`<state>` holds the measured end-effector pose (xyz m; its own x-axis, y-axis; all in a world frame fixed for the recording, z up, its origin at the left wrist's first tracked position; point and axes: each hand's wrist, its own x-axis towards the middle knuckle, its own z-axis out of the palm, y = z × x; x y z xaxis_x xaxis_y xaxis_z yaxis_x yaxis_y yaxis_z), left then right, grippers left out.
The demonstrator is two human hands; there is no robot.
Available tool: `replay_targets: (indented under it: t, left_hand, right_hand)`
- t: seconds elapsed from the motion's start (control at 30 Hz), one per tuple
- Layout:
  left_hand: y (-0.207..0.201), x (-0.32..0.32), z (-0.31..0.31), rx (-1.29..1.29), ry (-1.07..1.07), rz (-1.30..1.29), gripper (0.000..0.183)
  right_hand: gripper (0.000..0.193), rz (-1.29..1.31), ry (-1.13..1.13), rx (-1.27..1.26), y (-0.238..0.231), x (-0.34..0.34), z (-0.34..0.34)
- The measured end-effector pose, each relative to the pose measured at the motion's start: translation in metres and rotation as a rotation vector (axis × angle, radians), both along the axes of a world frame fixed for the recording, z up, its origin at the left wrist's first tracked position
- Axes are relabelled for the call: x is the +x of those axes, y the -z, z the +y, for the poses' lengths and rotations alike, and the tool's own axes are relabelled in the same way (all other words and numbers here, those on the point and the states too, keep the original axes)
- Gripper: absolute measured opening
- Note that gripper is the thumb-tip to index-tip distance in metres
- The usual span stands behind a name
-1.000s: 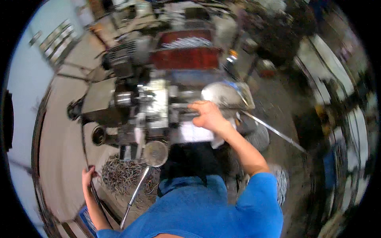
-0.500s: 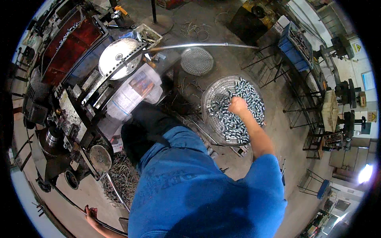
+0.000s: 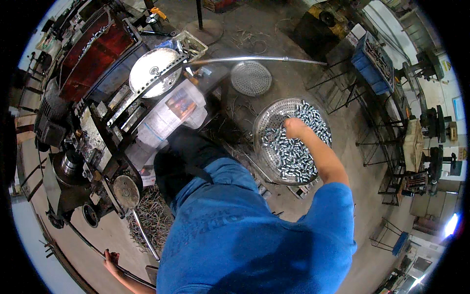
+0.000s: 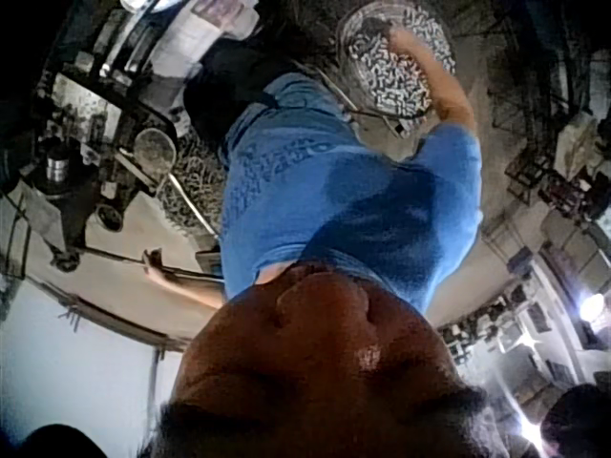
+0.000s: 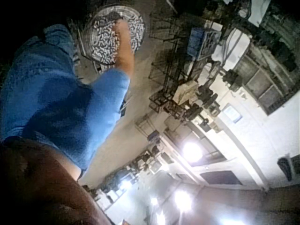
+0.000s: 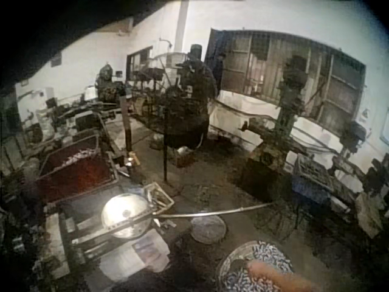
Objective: The person places small metal components into a machining tool, pulls levers to engage the process, and then moves the finished pieces into a wire basket.
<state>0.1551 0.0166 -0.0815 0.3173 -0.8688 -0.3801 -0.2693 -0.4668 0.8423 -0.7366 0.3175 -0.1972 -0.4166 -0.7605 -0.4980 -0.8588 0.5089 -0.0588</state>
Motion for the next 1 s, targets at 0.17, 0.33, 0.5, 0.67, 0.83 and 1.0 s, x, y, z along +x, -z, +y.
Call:
replay_targets:
  t: [0.17, 0.33, 0.5, 0.67, 0.83, 1.0]
  left_hand:
    - [0.008, 0.011, 0.003, -0.036, -0.008, -0.008, 0.032]
    - [-0.002, 0.027, -0.007, 0.066, 0.181, -0.304, 0.033]
    - [-0.097, -0.095, -0.001, -0.32, 0.394, -0.832, 0.04]
    - [-0.124, -0.22, -0.018, -0.454, 0.621, -0.185, 0.034]
    - [-0.099, -0.337, -0.028, -0.323, 0.902, 0.327, 0.035]
    - [-0.088, -0.37, -0.006, -0.042, 0.679, 0.873, 0.035]
  right_hand:
    - [0.028, 0.159, -0.099, 0.044, 0.002, 0.009, -0.008]
    - [0.032, 0.131, 0.044, 0.081, 0.001, 0.009, -0.013]
    - [0.043, -0.192, 0.224, -0.59, -0.072, 0.062, -0.07]
    - [0.049, -0.831, -0.265, -0.978, -0.136, 0.204, -0.196]
    - [0.043, -1.121, -0.7, -1.409, -0.182, 0.336, -0.257]
    - [0.021, -1.018, -0.607, -1.638, -0.191, 0.346, -0.263]
